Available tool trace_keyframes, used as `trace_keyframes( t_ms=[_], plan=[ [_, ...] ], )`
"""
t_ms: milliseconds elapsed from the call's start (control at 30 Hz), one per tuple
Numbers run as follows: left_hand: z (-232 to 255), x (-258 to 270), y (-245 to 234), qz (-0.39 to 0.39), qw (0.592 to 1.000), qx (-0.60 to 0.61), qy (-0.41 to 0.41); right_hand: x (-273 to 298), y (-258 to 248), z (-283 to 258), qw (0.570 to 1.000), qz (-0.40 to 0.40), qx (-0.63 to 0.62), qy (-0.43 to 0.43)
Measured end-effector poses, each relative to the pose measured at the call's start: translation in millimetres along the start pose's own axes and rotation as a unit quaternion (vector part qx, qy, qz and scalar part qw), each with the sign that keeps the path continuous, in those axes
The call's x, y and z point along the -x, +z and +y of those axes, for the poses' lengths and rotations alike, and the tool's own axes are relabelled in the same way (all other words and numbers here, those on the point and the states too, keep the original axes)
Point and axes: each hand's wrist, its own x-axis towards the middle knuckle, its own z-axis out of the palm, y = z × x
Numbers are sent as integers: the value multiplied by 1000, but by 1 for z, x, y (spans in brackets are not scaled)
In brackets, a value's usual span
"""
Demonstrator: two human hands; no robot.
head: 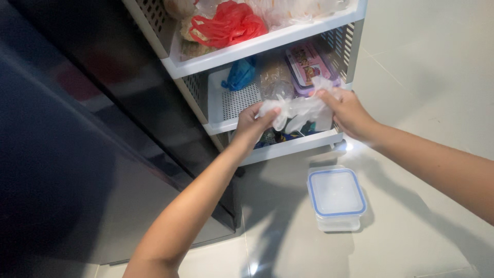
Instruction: The person walks through the room, picks up a small item from a cabinet, then at the kitchen counter opens plastic food containers and handles their lids and contents. They carry the containers to a rolling storage rack, open them, remove plastic bags from a shelf, and unwrap a plastic-wrapped stack of paper cups.
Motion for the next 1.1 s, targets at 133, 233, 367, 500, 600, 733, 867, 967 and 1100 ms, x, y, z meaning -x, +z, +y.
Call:
trace_keyframes(
  t_ms=[133, 233, 367, 500, 600, 733, 867, 967, 1100],
  plan=[
    [0, -2, -10, 6, 999, 46, 6, -7, -14, -7, 998, 22, -39, -43],
    [8, -1, -15, -12, 986, 164, -18, -10, -25, -10, 999, 44, 0, 3],
    [22, 5, -16, -26, 972, 235, -21, -13, -31, -9, 998, 24, 59, 19],
    [29, 8, -12, -37, 989, 138, 27, -14, -30, -7, 998, 18, 55, 23],
    [30, 9, -10, -53, 981, 184, 28, -14, -25, -9, 996, 31, 82, 21],
    [31, 9, -9, -59, 988, 129, 64, -10, -17, -16, 995, 8, 103, 10],
    [34, 8, -6, -68, 988, 115, 76, -5, -13, -23, 996, 2, 80, 27],
    [37, 9, -3, -78, 987, 117, 75, -5, -11, -26, 998, -56, 37, 7],
    [41, 11, 1, -89, 986, 115, 82, -4, -10, -30, 991, -104, 79, 1]
  ],
)
